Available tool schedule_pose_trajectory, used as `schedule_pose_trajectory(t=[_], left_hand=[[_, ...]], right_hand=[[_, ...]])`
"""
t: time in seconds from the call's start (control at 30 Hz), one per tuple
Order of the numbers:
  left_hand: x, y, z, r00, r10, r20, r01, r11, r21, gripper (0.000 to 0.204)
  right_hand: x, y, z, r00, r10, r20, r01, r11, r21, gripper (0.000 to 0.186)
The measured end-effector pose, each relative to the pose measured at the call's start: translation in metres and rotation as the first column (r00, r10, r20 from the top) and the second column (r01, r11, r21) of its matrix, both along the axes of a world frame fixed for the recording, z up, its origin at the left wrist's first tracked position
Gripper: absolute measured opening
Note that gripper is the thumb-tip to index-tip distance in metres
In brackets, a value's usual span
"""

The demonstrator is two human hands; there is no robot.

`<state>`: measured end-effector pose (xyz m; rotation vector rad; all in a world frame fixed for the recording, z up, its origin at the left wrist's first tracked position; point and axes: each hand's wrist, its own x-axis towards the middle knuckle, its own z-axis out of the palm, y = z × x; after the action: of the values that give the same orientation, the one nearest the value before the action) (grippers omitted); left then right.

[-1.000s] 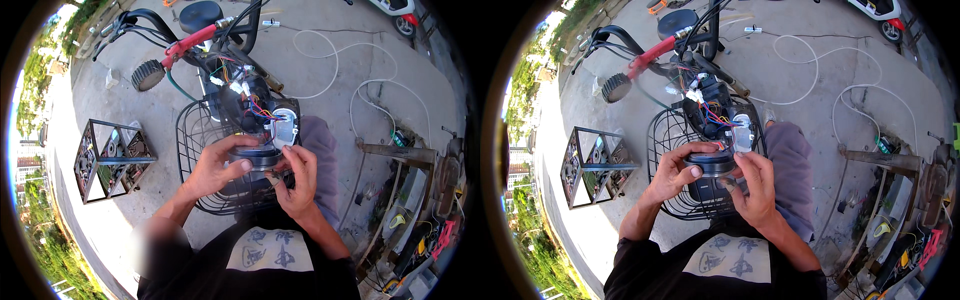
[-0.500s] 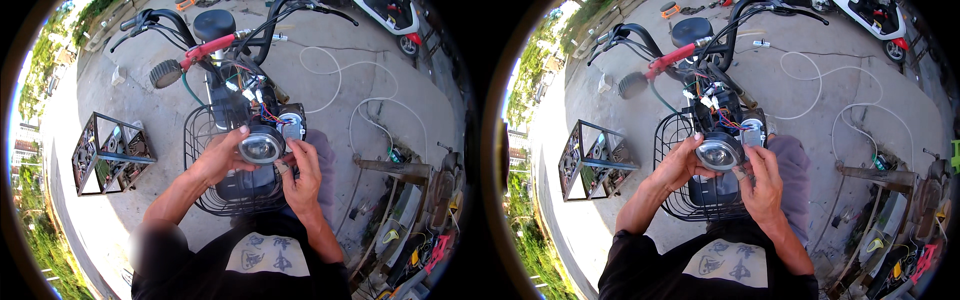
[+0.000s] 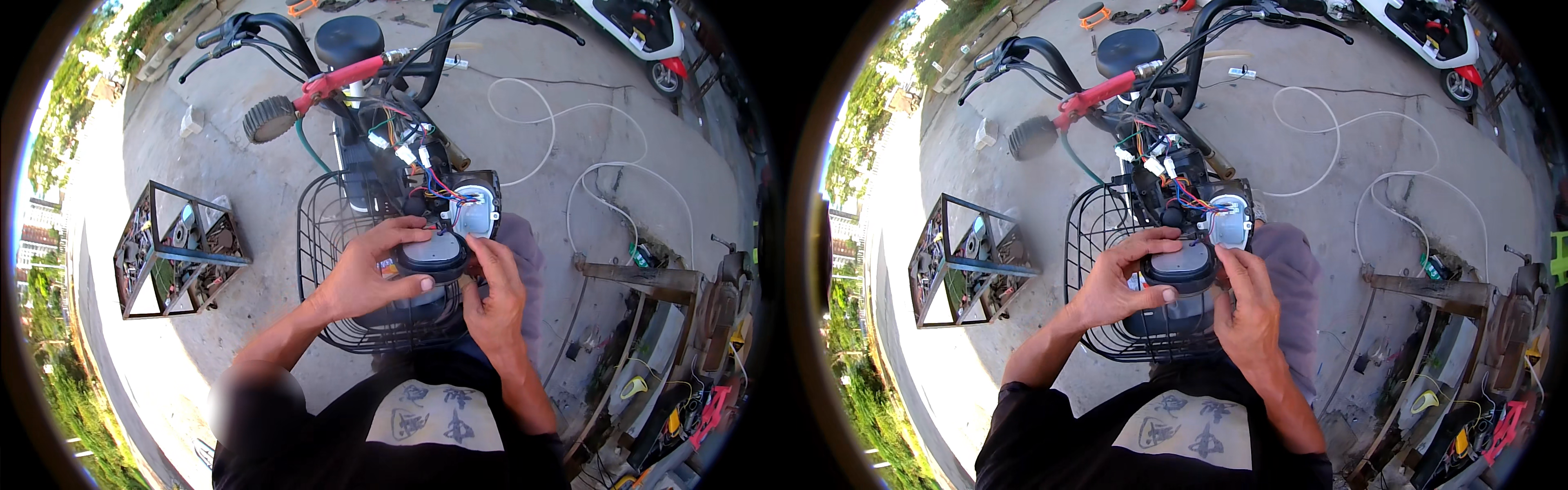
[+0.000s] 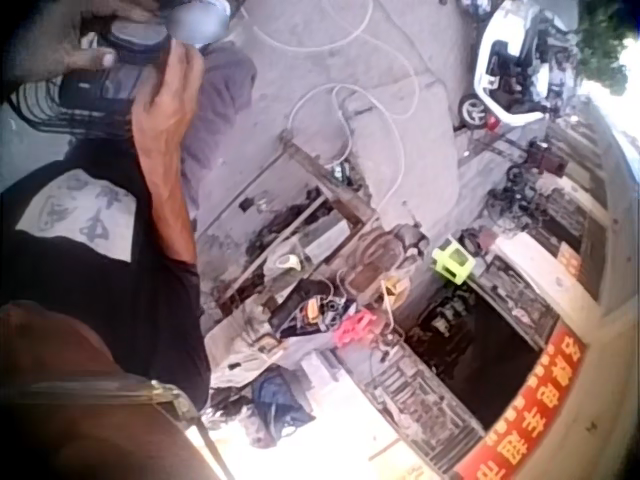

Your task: The person repairs an electric bike headlight by connecting wires, testing the light, and securing the cover. They use pliers to strip wires and a screwdriver to tighten screws on the headlight cover.

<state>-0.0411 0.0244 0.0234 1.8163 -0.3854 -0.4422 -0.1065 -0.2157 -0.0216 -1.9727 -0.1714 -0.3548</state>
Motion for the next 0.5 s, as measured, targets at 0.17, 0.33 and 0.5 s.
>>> schedule_pose_trajectory(t=[0.17,0.33,0.5], left_hand=[[-0.008,0.007,-0.009,0.907,-0.201,0.37,0.078,0.944,0.322,0.083],[-0.007,0.01,-0.015,0.905,-0.238,0.353,0.127,0.943,0.309,0.084],[-0.003,0.009,-0.016,0.897,-0.252,0.362,0.148,0.945,0.291,0.077]], right_hand=[[-0.015,-0.002,-0.016,0.998,0.061,-0.025,-0.06,0.998,0.012,0.064],[-0.019,0.001,-0.018,0.994,0.103,0.033,-0.103,0.994,-0.024,0.059],[-0.022,0.002,-0.024,0.995,0.092,0.037,-0.094,0.995,0.04,0.05]])
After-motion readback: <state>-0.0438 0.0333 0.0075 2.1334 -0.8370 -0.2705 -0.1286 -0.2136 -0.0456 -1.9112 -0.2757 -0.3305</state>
